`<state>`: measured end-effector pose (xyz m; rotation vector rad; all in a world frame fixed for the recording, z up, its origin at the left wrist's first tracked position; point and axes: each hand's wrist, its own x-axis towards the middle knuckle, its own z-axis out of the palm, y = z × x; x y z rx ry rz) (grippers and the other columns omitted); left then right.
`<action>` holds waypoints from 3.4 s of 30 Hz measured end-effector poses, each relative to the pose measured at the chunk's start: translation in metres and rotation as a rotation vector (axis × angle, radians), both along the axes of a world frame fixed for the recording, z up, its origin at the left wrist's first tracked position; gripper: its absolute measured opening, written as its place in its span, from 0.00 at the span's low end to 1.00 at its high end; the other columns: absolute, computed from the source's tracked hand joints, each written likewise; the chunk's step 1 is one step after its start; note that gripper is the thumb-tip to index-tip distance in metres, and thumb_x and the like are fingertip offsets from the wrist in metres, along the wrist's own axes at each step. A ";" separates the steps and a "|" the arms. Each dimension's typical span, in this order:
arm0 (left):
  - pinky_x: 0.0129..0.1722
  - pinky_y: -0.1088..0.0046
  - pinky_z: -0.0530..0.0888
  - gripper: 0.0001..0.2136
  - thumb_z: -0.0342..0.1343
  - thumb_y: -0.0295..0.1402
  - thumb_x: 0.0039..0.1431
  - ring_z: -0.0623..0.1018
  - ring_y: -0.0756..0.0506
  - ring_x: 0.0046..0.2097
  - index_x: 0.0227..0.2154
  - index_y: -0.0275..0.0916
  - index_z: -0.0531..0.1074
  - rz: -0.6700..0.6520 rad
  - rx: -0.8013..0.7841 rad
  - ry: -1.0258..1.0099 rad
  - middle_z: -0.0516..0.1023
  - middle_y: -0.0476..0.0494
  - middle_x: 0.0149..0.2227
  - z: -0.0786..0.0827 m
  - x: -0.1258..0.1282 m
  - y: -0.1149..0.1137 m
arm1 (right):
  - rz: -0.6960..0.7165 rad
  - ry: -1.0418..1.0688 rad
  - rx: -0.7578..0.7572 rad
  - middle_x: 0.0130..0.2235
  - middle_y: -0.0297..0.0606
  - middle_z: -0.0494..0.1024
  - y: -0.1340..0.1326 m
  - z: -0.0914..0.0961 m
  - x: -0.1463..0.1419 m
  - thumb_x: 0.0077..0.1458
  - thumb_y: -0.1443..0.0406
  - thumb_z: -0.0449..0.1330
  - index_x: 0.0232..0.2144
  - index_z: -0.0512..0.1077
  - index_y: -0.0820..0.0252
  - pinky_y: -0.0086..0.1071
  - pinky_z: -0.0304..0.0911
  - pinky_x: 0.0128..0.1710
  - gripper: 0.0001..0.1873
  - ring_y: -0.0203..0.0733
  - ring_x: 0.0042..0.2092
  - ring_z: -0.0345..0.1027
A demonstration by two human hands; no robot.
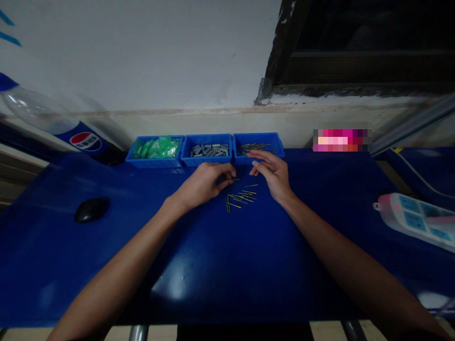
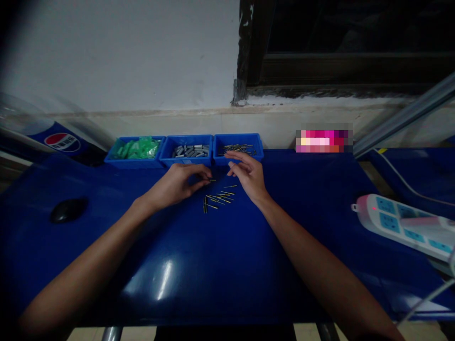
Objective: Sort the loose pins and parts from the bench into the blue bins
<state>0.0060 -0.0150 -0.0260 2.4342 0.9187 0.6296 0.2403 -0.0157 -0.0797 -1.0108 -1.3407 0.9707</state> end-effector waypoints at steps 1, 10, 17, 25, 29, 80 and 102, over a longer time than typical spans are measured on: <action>0.44 0.70 0.77 0.06 0.59 0.28 0.65 0.83 0.46 0.40 0.44 0.38 0.77 0.028 -0.004 -0.054 0.83 0.44 0.39 0.001 0.001 -0.001 | -0.004 0.001 -0.002 0.49 0.40 0.84 0.000 0.000 0.000 0.59 0.57 0.66 0.49 0.80 0.51 0.39 0.72 0.33 0.16 0.39 0.31 0.75; 0.41 0.73 0.79 0.10 0.62 0.34 0.64 0.85 0.46 0.39 0.47 0.38 0.76 0.182 -0.110 -0.207 0.86 0.45 0.36 0.009 0.009 -0.009 | 0.193 -0.013 -0.047 0.33 0.37 0.84 -0.005 0.006 -0.001 0.55 0.56 0.70 0.39 0.83 0.54 0.36 0.72 0.31 0.12 0.39 0.29 0.74; 0.37 0.74 0.79 0.08 0.62 0.35 0.65 0.85 0.47 0.35 0.44 0.39 0.74 0.192 -0.155 -0.198 0.86 0.45 0.37 0.006 0.010 -0.009 | 0.246 -0.019 -0.077 0.35 0.37 0.85 -0.002 0.003 -0.002 0.50 0.55 0.74 0.35 0.85 0.54 0.37 0.76 0.34 0.12 0.40 0.31 0.76; 0.36 0.74 0.77 0.08 0.61 0.34 0.65 0.83 0.48 0.34 0.44 0.38 0.72 0.177 -0.135 -0.177 0.85 0.45 0.36 0.001 0.012 -0.010 | 0.288 0.003 -0.091 0.36 0.38 0.86 -0.002 0.002 -0.002 0.49 0.57 0.75 0.35 0.85 0.54 0.37 0.77 0.35 0.11 0.40 0.32 0.77; 0.42 0.69 0.77 0.07 0.60 0.34 0.66 0.82 0.46 0.40 0.43 0.38 0.73 0.207 0.021 -0.110 0.83 0.43 0.40 -0.001 0.009 -0.007 | 0.179 0.008 -0.071 0.32 0.36 0.84 -0.002 0.002 -0.003 0.49 0.58 0.74 0.33 0.85 0.54 0.36 0.73 0.30 0.09 0.38 0.29 0.75; 0.40 0.72 0.78 0.07 0.63 0.31 0.62 0.81 0.49 0.37 0.41 0.36 0.75 0.122 -0.123 -0.310 0.82 0.45 0.36 -0.003 0.010 -0.004 | 0.265 -0.005 -0.094 0.35 0.38 0.85 -0.003 0.004 -0.003 0.51 0.57 0.74 0.38 0.85 0.54 0.38 0.76 0.34 0.12 0.41 0.32 0.77; 0.61 0.57 0.74 0.13 0.53 0.27 0.71 0.77 0.41 0.59 0.52 0.38 0.78 -0.191 0.090 0.076 0.81 0.39 0.55 0.003 0.020 -0.018 | 0.007 0.038 -0.016 0.55 0.41 0.83 -0.002 0.002 -0.001 0.56 0.56 0.69 0.56 0.79 0.48 0.40 0.73 0.31 0.25 0.42 0.34 0.78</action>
